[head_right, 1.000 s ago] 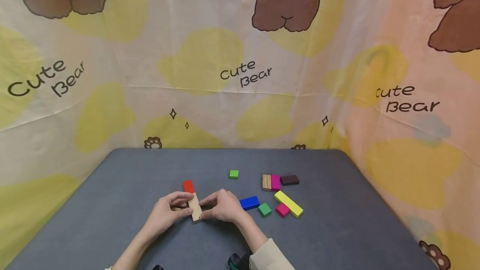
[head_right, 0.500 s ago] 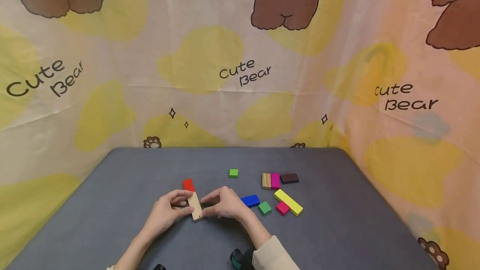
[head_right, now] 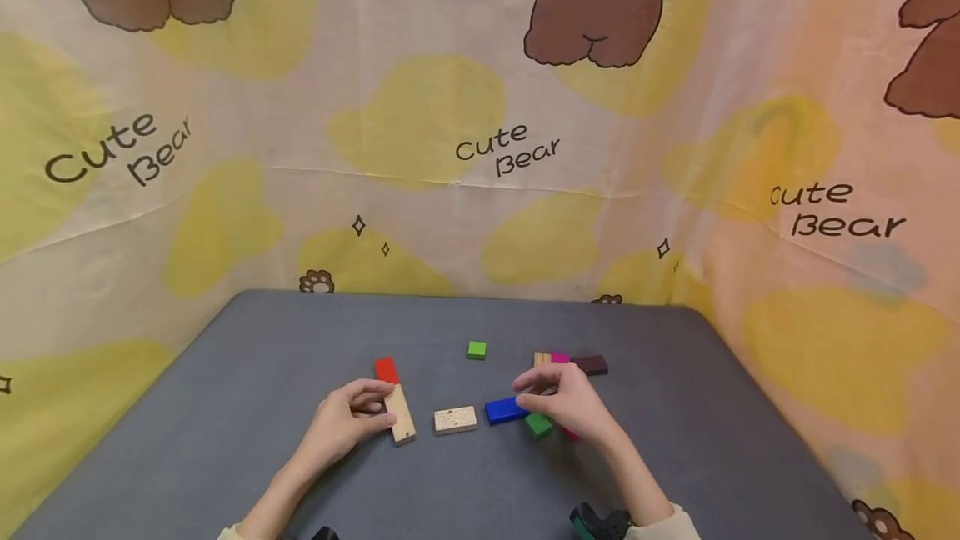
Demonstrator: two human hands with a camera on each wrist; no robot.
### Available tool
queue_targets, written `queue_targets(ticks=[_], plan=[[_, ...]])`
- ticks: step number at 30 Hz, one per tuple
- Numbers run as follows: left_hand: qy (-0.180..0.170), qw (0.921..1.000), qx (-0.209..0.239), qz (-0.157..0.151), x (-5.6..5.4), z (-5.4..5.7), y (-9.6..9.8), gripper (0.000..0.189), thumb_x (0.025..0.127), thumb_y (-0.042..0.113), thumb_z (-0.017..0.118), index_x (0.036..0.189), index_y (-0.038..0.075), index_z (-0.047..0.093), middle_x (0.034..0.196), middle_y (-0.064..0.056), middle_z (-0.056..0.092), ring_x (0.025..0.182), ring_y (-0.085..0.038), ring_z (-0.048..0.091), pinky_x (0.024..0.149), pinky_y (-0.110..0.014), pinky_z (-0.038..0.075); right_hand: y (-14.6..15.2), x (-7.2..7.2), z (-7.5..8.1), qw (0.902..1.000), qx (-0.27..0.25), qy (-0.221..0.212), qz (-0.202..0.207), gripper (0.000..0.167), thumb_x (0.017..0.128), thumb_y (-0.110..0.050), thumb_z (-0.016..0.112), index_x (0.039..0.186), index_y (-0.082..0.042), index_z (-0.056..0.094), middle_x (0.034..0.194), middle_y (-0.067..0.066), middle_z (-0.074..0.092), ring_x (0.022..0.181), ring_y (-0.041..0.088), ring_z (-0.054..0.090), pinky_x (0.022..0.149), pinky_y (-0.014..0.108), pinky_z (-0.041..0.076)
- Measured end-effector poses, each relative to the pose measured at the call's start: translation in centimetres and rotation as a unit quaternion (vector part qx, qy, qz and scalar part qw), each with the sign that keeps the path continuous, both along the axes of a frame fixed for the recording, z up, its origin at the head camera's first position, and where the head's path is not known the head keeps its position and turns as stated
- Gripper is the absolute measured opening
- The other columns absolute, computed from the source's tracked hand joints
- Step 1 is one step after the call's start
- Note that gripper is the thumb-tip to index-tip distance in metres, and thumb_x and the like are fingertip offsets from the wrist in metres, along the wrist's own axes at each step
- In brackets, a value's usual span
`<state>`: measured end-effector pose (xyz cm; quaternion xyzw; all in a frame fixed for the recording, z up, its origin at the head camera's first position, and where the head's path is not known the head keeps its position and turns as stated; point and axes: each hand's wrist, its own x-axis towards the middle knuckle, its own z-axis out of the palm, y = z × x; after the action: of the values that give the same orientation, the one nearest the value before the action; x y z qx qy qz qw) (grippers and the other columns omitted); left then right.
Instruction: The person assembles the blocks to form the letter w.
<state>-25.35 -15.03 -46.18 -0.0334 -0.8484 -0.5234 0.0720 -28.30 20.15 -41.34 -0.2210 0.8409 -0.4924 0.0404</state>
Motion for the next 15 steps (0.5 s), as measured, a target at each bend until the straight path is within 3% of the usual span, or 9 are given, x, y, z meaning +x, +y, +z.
queue_targets(ticks=[8,15], plan=[[-0.001,1.0,0.005,-0.001,0.1,0.2,0.2,0.039,0.075,0.014,0.087,0.111,0.014,0.072,0.109,0.0,0.071,0.091,-0.015,0.064,0.08,-0.037,0.051,3.2,-1.1,-1.6,0.9967,0.05,-0.044,0.047,0.024,0.08,-0.012,0.083,0.101,-0.006,0.074,0.097,0.006,0.069,0.089,0.029,0.058,0.074,0.036,0.051],[-0.016,0.9998,0.005,0.007,-0.2,-0.1,0.1,0.04,0.075,0.016,0.087,0.112,0.016,0.072,0.109,0.003,0.071,0.091,-0.013,0.063,0.081,-0.037,0.05,3.8,-1.6,-2.2,0.9939,0.04,-0.066,0.079,0.035,0.074,-0.003,0.086,0.106,-0.003,0.072,0.102,0.008,0.07,0.09,0.03,0.058,0.075,0.033,0.052]])
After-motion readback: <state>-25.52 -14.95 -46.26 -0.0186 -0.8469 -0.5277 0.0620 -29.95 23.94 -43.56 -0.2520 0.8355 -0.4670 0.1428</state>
